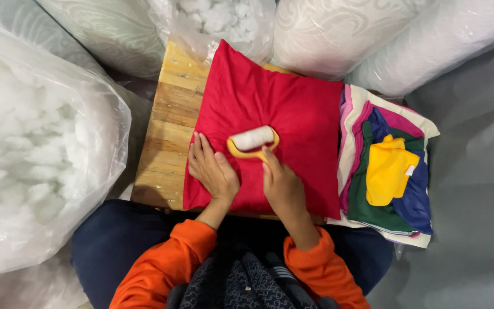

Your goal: The person uses a lint roller to clean a red pillow cover and then places it inside a clear plastic bag.

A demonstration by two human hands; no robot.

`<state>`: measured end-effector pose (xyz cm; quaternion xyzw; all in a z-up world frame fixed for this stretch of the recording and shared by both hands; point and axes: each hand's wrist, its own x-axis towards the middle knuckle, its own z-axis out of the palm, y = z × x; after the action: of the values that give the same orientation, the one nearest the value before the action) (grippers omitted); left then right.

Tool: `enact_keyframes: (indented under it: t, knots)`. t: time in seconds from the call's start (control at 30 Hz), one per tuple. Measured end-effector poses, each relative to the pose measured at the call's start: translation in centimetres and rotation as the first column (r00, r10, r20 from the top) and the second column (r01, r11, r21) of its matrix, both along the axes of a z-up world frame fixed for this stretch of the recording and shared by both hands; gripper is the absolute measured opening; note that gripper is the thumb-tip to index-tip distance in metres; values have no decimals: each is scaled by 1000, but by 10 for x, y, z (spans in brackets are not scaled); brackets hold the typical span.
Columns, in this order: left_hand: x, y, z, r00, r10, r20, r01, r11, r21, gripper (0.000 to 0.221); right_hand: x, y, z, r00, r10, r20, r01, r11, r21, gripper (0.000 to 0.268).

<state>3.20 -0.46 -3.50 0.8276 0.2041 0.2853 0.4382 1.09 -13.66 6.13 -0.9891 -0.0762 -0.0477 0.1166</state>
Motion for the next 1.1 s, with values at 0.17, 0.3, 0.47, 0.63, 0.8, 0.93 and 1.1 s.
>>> enact_keyframes:
  t: [0.17,0.3,0.47,0.63,0.8,0.93,1.1]
  knots:
    - [0,-1,11,998,-19,-58,18,999,-26,62,-78,-44,24,986,-19,-166,-1,993,-118,44]
    - [-8,-6,21,988,-141,65,134,986,102,75,-67,-47,27,995,94,-45,-103,963,-250,39]
    - [-16,-17,-4,909,-373,183,294,889,351,92,3,-51,-35,952,229,202,-163,940,-300,41]
    - [-12,-6,12,904,-415,105,384,894,233,79,30,-85,38,962,210,-172,-238,957,-168,38]
    - [-15,-14,54,739,-480,-474,620,760,197,92,38,-164,97,861,102,-498,-134,991,-29,32]
    - [-20,-17,110,548,-496,-674,824,459,332,105,41,-154,108,846,55,-530,-34,998,48,33]
    - [-6,-39,95,679,-577,-453,732,487,477,123,56,-105,-9,924,381,-8,-380,922,73,22]
